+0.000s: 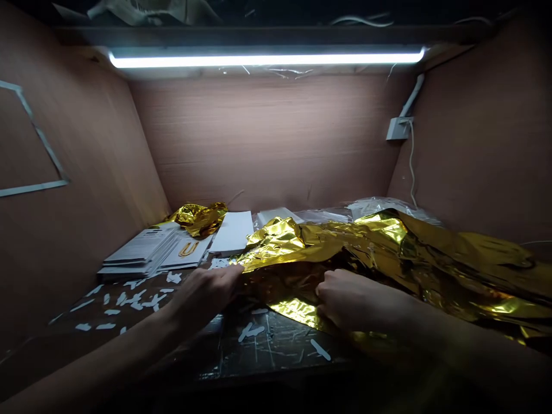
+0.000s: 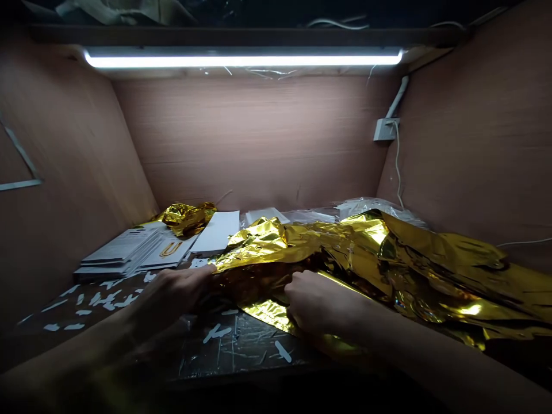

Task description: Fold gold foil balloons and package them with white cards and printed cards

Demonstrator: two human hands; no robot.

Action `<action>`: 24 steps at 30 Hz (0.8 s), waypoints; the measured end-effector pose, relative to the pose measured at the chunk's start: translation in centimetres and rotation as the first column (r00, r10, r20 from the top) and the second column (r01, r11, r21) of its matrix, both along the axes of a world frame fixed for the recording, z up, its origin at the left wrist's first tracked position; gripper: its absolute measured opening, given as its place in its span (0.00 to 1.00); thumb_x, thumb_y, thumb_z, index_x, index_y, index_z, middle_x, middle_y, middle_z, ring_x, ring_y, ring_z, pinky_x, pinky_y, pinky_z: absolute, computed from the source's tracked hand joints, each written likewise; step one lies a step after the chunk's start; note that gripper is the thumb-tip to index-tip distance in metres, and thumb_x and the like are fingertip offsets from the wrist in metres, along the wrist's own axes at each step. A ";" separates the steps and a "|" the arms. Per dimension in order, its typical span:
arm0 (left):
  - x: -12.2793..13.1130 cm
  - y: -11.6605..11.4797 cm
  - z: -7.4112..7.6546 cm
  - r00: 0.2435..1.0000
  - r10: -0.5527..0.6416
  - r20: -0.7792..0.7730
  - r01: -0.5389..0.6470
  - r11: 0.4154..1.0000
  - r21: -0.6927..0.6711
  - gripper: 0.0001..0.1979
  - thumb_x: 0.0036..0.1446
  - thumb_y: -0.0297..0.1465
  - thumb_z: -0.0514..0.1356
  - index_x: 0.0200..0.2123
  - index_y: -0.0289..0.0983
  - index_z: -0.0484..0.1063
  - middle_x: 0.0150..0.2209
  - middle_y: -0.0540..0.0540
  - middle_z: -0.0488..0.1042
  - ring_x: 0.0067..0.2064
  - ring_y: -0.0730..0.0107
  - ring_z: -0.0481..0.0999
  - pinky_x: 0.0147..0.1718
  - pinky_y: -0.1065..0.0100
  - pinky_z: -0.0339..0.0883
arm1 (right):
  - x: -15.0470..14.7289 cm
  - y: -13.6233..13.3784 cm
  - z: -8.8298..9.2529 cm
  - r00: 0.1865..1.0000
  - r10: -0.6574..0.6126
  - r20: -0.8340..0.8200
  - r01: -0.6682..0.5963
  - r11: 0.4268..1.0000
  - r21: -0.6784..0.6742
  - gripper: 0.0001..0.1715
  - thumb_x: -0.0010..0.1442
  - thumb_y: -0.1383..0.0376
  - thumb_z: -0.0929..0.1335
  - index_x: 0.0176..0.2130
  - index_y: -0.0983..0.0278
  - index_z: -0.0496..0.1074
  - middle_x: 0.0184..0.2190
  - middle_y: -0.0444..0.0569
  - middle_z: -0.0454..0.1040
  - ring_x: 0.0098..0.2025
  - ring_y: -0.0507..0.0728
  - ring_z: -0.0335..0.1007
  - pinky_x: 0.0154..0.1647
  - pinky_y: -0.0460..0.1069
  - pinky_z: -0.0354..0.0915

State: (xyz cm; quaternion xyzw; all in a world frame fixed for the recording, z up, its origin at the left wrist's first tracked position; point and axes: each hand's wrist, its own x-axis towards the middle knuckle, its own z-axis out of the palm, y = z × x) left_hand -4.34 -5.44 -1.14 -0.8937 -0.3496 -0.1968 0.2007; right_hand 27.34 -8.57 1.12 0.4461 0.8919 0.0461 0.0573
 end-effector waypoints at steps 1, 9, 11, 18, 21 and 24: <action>1.0 0.1 0.2 1.000 -0.002 -0.010 0.002 1.000 0.011 0.11 0.63 0.19 0.50 0.37 0.35 0.69 0.24 0.51 0.71 0.22 0.73 0.67 0.22 0.71 0.57 | -0.5 -0.1 -0.2 1.000 0.025 0.011 -0.025 1.000 0.008 0.16 0.62 0.67 0.66 0.26 0.66 0.79 0.25 0.56 0.79 0.23 0.55 0.66 0.24 0.51 0.49; 6.8 1.7 -0.7 0.942 -0.066 -0.330 0.020 0.990 -0.142 0.10 0.64 0.17 0.51 0.35 0.33 0.70 0.31 0.44 0.76 0.26 0.68 0.71 0.23 0.69 0.60 | -0.9 0.3 -2.1 0.981 0.123 -0.149 -0.109 0.989 0.097 0.13 0.64 0.65 0.67 0.39 0.67 0.81 0.33 0.57 0.81 0.33 0.59 0.74 0.38 0.52 0.65; 6.9 2.1 -1.0 0.933 -0.076 -0.352 0.003 0.979 -0.202 0.09 0.65 0.19 0.52 0.36 0.33 0.70 0.33 0.43 0.77 0.27 0.66 0.74 0.26 0.68 0.64 | 0.4 0.6 -1.9 0.961 0.151 -0.232 -0.136 0.988 0.080 0.13 0.64 0.64 0.67 0.43 0.66 0.80 0.38 0.56 0.81 0.38 0.60 0.75 0.43 0.52 0.66; 6.5 2.4 -1.2 0.944 -0.040 -0.329 -0.040 0.972 -0.233 0.10 0.64 0.18 0.53 0.38 0.34 0.72 0.33 0.43 0.79 0.29 0.63 0.77 0.27 0.68 0.65 | 2.6 1.5 -0.8 0.876 0.194 -0.442 -0.199 0.979 0.035 0.13 0.67 0.63 0.68 0.47 0.59 0.80 0.44 0.49 0.82 0.42 0.57 0.77 0.44 0.50 0.68; 6.5 2.3 -1.4 0.949 -0.018 -0.315 -0.057 0.972 -0.226 0.09 0.64 0.19 0.53 0.38 0.34 0.73 0.32 0.43 0.79 0.28 0.62 0.77 0.26 0.67 0.64 | 0.4 1.2 -1.7 0.821 0.272 -0.502 -0.217 0.962 0.167 0.18 0.69 0.64 0.66 0.56 0.60 0.76 0.54 0.52 0.78 0.52 0.59 0.75 0.54 0.53 0.68; 6.3 2.5 -1.3 0.956 -0.002 -0.293 -0.070 0.969 -0.236 0.09 0.63 0.20 0.55 0.37 0.34 0.75 0.31 0.42 0.80 0.27 0.61 0.78 0.25 0.68 0.63 | -2.2 0.4 -2.9 0.795 0.363 -0.486 -0.316 0.932 0.180 0.18 0.68 0.66 0.66 0.55 0.63 0.75 0.54 0.55 0.77 0.56 0.60 0.72 0.60 0.55 0.65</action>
